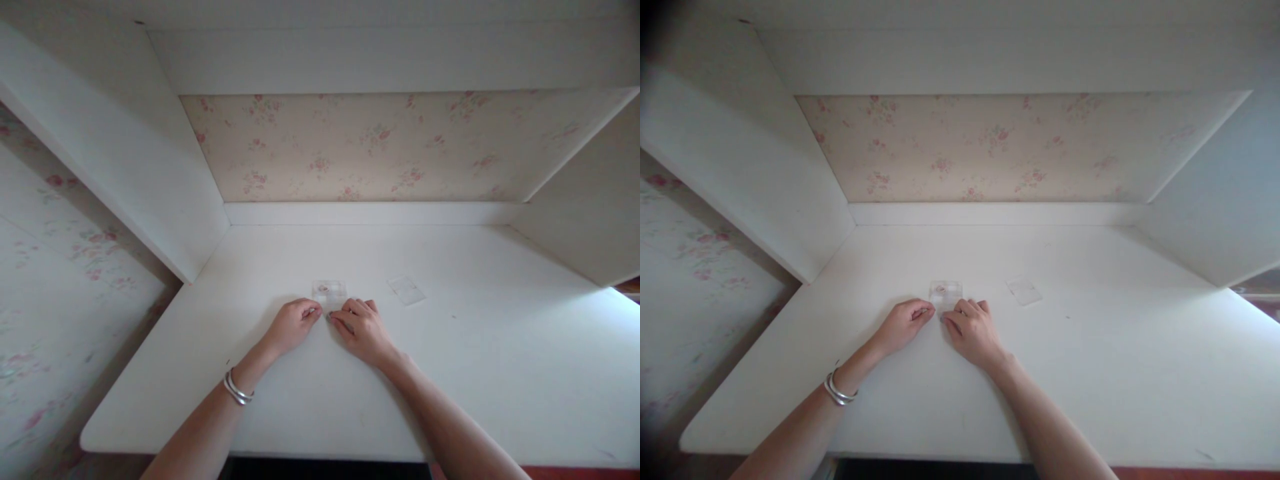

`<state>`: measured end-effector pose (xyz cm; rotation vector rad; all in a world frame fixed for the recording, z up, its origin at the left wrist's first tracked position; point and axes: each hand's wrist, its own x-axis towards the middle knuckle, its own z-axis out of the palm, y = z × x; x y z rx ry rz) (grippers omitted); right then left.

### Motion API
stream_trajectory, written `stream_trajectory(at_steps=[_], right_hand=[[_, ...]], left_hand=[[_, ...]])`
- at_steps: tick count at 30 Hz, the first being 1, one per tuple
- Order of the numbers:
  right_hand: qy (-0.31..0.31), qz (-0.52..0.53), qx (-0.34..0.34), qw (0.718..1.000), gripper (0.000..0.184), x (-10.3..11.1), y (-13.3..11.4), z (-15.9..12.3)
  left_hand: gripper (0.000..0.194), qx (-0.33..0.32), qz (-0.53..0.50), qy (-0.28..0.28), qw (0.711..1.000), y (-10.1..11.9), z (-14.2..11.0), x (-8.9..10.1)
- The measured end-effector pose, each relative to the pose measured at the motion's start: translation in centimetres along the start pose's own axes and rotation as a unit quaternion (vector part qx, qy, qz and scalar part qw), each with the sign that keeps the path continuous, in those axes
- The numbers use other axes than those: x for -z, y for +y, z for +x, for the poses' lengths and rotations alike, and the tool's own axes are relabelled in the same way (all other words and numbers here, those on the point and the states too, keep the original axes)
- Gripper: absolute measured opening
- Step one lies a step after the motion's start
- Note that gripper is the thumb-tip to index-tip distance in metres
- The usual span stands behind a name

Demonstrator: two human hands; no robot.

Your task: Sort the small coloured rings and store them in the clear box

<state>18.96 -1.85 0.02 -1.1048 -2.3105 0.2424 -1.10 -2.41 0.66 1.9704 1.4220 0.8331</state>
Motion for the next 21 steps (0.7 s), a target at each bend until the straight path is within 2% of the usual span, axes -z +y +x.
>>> stream_trajectory(at_steps=[8,15,21], right_hand=[[0.107,0.024,-0.034,0.993,0.018,-0.3,0.0,0.7],[0.108,-0.002,-0.034,0.994,0.018,-1.2,0.0,2.3],[0.113,-0.002,-0.054,0.992,0.018,-0.8,0.5,2.2]], left_hand=[[0.026,-0.057,0.149,-0.016,0.987,0.9,-0.9,-0.5],[0.028,-0.09,0.26,-0.039,0.961,1.7,-0.9,-0.8],[0.03,-0.102,0.284,-0.051,0.952,1.6,-0.9,-1.1]])
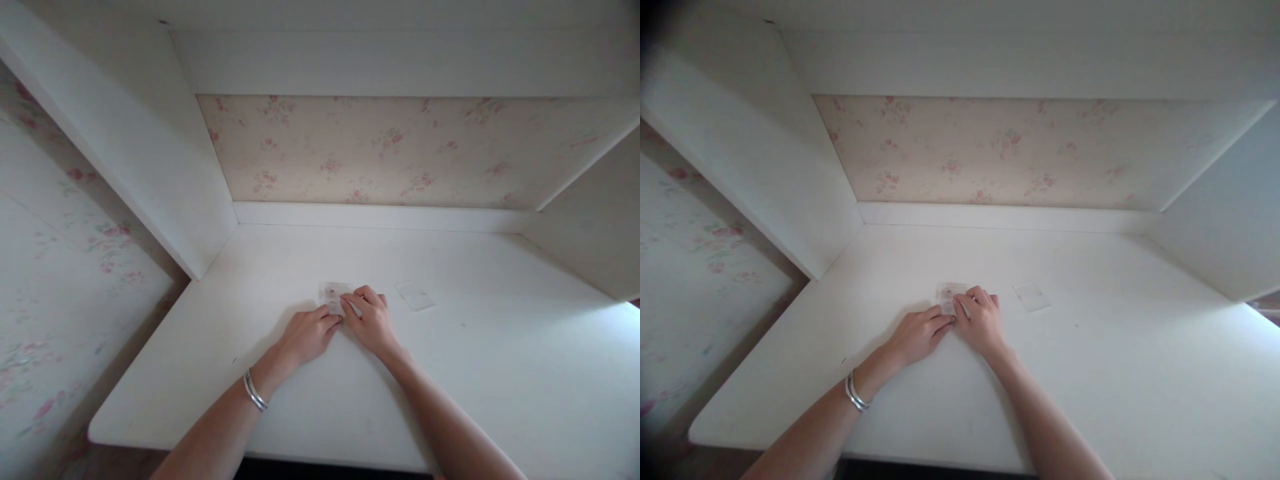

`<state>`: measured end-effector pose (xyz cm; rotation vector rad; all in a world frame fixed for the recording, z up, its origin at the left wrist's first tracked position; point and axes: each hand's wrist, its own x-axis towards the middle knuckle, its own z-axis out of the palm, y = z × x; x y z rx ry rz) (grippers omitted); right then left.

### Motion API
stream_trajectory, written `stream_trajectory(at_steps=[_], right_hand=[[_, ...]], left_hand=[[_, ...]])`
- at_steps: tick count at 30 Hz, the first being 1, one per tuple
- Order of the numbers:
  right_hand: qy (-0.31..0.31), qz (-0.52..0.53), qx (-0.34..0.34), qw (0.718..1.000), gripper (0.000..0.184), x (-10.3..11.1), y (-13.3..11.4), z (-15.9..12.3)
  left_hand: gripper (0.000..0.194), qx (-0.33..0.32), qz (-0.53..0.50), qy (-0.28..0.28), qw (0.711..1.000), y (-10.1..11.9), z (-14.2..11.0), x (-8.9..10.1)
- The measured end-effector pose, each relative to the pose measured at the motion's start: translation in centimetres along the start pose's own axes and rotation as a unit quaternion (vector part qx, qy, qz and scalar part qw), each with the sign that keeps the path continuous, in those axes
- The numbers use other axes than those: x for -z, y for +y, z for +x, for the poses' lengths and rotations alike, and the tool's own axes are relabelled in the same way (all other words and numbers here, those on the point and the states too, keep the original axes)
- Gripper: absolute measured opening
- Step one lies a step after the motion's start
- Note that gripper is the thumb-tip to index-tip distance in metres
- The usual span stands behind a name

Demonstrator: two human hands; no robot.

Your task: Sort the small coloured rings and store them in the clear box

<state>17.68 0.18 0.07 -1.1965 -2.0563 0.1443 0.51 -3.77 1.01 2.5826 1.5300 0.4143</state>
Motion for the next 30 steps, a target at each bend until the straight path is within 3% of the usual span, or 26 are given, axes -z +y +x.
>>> stream_trajectory(at_steps=[11,21,30], right_hand=[[0.013,0.015,-0.017,1.0,0.019,0.6,1.1,-1.1],[-0.003,0.006,-0.01,1.0,0.02,1.2,1.1,-1.2],[-0.082,0.001,0.033,0.996,0.018,1.8,0.2,-1.5]], left_hand=[[0.028,0.007,-0.032,-0.001,0.999,0.0,0.1,0.0],[0.024,0.05,-0.198,0.067,0.977,-0.5,0.3,-0.4],[0.023,0.091,-0.181,0.146,0.968,-0.7,2.0,-0.3]])
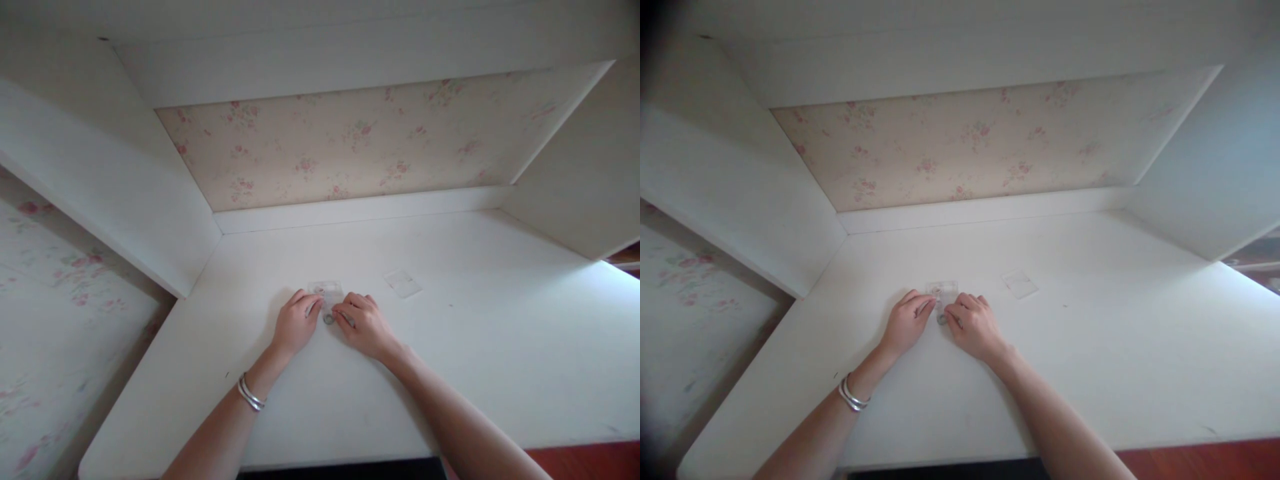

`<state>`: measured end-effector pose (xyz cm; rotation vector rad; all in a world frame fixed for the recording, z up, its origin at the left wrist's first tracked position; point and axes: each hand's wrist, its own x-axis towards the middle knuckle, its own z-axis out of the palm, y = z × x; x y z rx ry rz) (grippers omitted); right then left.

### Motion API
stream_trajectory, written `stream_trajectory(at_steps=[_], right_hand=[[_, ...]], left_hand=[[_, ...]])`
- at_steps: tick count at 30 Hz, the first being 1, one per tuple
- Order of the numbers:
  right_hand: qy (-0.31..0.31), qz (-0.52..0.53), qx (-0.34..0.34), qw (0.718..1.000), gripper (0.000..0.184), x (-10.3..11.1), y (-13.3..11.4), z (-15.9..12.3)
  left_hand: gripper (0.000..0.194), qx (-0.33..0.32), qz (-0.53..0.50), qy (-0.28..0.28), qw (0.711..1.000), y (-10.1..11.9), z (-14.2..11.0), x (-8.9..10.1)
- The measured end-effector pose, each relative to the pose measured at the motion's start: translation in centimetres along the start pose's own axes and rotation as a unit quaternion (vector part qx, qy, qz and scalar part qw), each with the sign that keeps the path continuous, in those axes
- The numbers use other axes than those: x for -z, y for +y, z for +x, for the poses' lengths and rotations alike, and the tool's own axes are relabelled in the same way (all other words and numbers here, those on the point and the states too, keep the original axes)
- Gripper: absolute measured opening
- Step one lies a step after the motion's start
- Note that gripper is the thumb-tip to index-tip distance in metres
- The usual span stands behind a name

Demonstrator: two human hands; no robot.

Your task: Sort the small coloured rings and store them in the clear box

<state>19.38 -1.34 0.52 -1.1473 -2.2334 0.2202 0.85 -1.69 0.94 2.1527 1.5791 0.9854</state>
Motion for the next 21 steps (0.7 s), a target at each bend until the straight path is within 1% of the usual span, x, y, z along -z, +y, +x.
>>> stream_trajectory(at_steps=[4,10,15,21], right_hand=[[-0.017,-0.002,0.007,1.0,0.017,0.1,-0.3,-0.1],[-0.035,-0.011,0.028,0.999,0.014,0.2,-0.4,-0.2],[-0.041,-0.03,0.042,0.998,0.013,0.0,-0.4,-0.3],[-0.056,-0.051,0.049,0.996,0.017,-0.4,-0.4,-0.2]], left_hand=[[0.022,0.014,0.021,-0.006,1.0,0.1,0.2,-0.1],[0.024,0.029,0.004,0.013,0.999,0.1,-0.8,0.4],[0.027,0.027,0.012,-0.006,1.0,-0.4,-1.1,0.6],[0.025,0.019,0.024,-0.026,0.999,-0.4,-1.3,0.6]])
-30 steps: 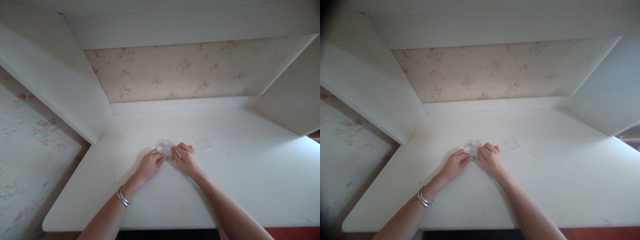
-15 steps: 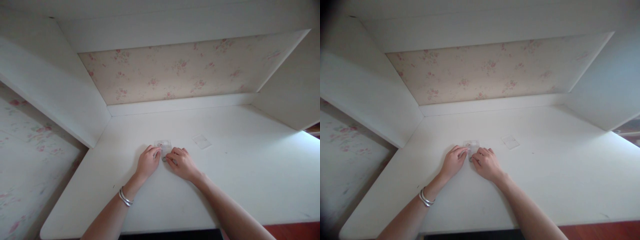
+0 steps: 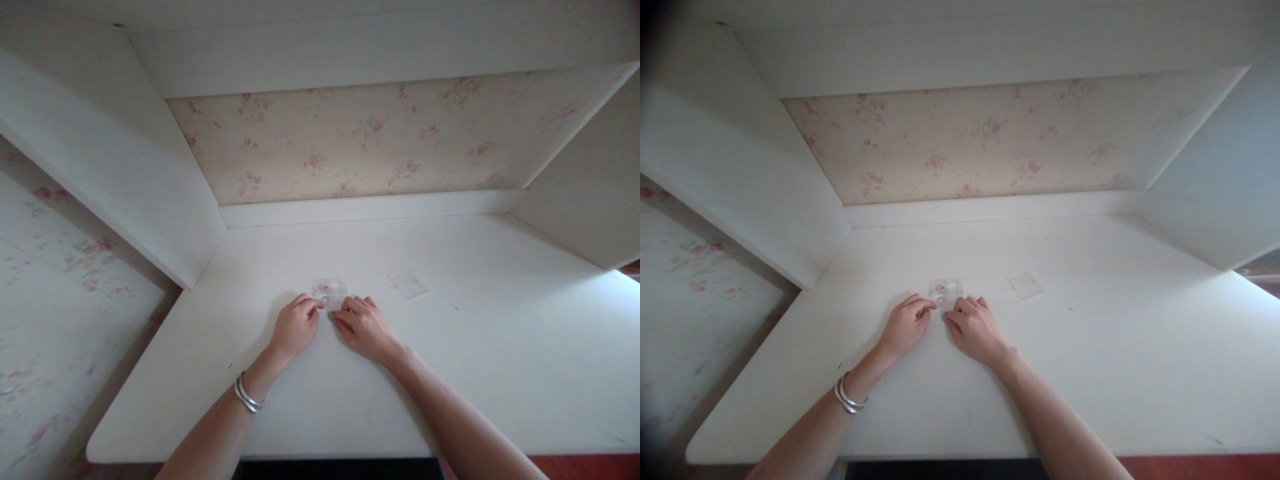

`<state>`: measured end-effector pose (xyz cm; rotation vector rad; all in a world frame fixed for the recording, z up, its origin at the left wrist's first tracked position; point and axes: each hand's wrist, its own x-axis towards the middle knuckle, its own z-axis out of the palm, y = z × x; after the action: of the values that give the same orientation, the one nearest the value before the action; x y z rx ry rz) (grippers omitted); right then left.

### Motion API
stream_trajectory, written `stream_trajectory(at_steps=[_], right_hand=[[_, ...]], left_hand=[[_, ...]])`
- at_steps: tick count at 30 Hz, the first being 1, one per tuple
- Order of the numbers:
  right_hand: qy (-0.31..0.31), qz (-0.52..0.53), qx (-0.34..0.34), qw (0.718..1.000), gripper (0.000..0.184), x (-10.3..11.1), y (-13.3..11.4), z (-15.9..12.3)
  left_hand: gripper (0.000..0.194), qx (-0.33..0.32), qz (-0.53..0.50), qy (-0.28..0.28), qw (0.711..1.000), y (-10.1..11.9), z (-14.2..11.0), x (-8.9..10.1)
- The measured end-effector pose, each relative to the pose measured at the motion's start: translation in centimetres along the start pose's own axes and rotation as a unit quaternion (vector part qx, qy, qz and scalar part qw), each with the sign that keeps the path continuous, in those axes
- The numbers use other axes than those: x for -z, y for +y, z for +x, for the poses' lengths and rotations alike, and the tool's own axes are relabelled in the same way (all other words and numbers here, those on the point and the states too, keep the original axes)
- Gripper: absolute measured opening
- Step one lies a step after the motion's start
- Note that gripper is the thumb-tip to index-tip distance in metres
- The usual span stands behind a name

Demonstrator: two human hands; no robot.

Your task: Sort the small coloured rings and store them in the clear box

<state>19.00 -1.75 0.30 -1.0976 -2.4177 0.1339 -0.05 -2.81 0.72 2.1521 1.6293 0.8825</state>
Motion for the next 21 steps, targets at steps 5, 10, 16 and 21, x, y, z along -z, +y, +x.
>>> stream_trajectory(at_steps=[5,10,16,21], right_hand=[[0.009,0.013,0.003,1.0,0.018,0.1,0.0,0.1],[0.059,0.043,-0.028,0.997,0.02,-0.2,0.3,0.1],[0.132,0.068,-0.066,0.987,0.022,-0.9,0.6,0.6],[0.151,0.057,-0.064,0.985,0.021,-0.9,0.5,1.9]], left_hand=[[0.025,0.002,-0.003,-0.009,1.0,0.0,-0.1,0.0],[0.025,-0.004,-0.006,-0.039,0.999,0.2,-0.3,-0.1],[0.025,-0.031,0.042,-0.089,0.995,1.1,-0.7,0.0],[0.023,-0.05,0.091,-0.115,0.988,1.3,-0.9,-0.2]])
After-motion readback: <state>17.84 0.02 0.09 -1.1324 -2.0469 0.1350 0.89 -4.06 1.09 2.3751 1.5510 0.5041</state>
